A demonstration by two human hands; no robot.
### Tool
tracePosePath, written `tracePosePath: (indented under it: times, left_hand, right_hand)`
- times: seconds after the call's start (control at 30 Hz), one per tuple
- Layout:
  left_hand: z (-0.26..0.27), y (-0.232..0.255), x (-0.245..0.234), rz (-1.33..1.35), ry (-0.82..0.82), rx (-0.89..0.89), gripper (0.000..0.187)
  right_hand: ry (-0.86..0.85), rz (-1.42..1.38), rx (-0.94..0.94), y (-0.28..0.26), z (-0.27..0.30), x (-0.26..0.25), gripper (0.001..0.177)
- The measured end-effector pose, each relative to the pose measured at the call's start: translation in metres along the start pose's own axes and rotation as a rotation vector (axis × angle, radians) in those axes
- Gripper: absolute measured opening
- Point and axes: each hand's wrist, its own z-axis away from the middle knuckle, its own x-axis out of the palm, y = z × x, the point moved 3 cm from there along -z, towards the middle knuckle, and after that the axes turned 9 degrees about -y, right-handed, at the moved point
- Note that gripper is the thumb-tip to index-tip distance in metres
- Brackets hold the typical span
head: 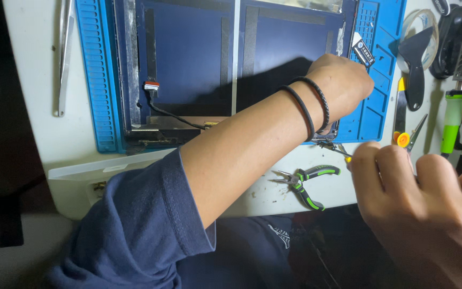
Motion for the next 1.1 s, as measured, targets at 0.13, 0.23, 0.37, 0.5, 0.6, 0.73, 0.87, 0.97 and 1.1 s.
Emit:
tracePosePath:
  times: [0.13, 0.23, 0.37, 0.5, 0.6, 0.73, 0.87, 0.97, 1.1]
  left_hand:
    - [-0.008, -0.002, 0.002, 0.008, 0.016, -0.003, 0.041]
    - [-0.014, 0.0, 0.002, 0.04, 0.006, -0.026, 0.025]
    - [-0.007, -0.001, 0.001, 0.014, 0.018, -0.011, 0.024]
    - [0.003, -0.002, -0.002, 0.024, 0.017, -0.005, 0.043]
    - [0.009, -0.002, -0.003, 0.033, 0.017, 0.002, 0.047]
    - [0.007, -0.002, -0.004, 0.007, 0.018, 0.002, 0.059]
    - [-0.008, -0.001, 0.002, 0.039, 0.073, 0.003, 0.028]
    - [-0.007, -0.001, 0.0, 0.034, 0.058, -0.015, 0.024]
    - [0.004, 0.0, -0.003, 0.01, 0.012, -0.004, 0.062]
  right_hand:
    - [0.104, -0.033, -0.161, 0.01, -0.01, -0.016, 0.021]
    - [0.234, -0.033, -0.258, 0.006, -0.009, -0.017, 0.021]
    - [0.071, -0.038, -0.082, -0.003, 0.002, 0.0, 0.041]
    - [-0.011, -0.001, -0.033, 0.005, -0.002, -0.007, 0.021]
    - [0.021, -0.108, -0.127, 0.014, -0.004, -0.011, 0.026]
    - [0.253, -0.172, -0.318, 0.017, -0.013, -0.019, 0.021]
    - [0.156, -0.084, -0.255, 0.009, -0.01, -0.007, 0.033]
    - [0.018, -0.076, -0.134, 0.001, -0.003, 0.004, 0.05]
    - [-0.043, -0.119, -0.077, 0.01, -0.005, 0.002, 0.018]
